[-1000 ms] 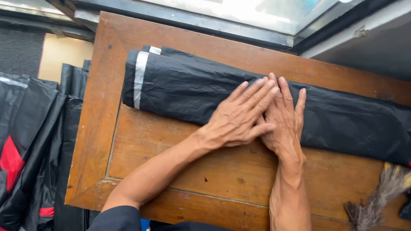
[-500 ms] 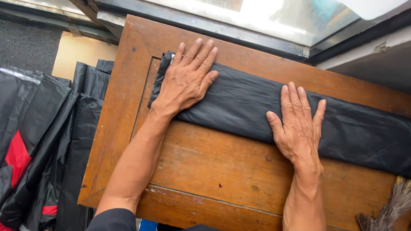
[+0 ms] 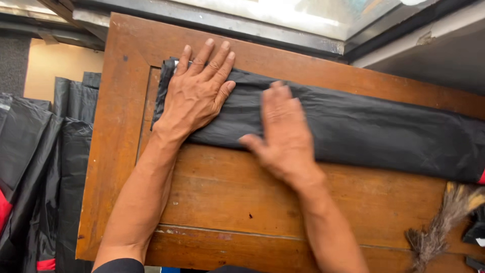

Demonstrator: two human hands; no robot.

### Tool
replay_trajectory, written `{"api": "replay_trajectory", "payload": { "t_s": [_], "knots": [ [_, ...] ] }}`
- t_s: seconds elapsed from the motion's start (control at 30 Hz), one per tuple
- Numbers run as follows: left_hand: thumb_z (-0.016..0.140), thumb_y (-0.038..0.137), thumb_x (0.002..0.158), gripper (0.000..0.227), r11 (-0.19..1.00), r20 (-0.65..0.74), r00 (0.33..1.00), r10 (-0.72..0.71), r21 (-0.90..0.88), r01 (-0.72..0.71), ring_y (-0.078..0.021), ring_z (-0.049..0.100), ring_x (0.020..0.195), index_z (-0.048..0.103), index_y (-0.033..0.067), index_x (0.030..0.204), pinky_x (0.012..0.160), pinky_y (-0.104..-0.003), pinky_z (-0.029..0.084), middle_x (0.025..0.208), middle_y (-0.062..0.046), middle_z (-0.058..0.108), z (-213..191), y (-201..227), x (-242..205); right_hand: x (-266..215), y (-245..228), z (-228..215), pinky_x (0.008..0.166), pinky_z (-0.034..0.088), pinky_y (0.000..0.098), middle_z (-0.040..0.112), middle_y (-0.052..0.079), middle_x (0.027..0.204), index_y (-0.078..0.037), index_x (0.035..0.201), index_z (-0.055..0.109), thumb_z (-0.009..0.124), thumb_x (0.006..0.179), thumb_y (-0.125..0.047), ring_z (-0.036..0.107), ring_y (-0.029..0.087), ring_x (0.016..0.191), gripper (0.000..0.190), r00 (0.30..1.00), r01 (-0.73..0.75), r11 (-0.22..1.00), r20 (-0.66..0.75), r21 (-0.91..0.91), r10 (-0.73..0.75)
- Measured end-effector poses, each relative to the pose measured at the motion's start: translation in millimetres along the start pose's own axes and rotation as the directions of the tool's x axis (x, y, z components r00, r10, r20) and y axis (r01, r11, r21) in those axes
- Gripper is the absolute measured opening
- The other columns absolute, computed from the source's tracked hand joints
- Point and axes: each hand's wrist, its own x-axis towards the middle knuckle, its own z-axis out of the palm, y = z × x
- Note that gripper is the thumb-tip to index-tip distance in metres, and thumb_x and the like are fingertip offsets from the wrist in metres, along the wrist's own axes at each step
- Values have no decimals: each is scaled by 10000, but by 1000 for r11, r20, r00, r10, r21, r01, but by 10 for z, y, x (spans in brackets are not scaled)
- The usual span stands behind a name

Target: The person rolls a black plastic bag into a tight cylinder on a wooden table. They repeatedly smooth and brush the surface with a feather duster while rolling and adjusting the bag to maintain a compact shape.

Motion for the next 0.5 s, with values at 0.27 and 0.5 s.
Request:
{"api": "replay_trajectory", "payload": {
  "t_s": [0.27,0.5],
  "knots": [
    [535,301,1035,396,999,-11,1000,-15,-29,15,-296,421,1336,582,83,1362,1099,-497,293,1435,-94,499,-31,-12,-4,-590,1300,-389,1147,18,519,43,204,1573,6,1497,74,139,944,-575,50,334,1458,805,844,-529,848,88,-22,529],
    [644,355,941,145,997,-136,990,-40,-77,29,-189,582,983,664,255,1044,944,-382,422,923,45,545,17,-124,-161,-797,1219,-300,1140,64,585,123,223,1569,-29,1523,150,280,1002,-535,122,376,1444,737,876,-482,876,-6,14,482]
  ]
}}
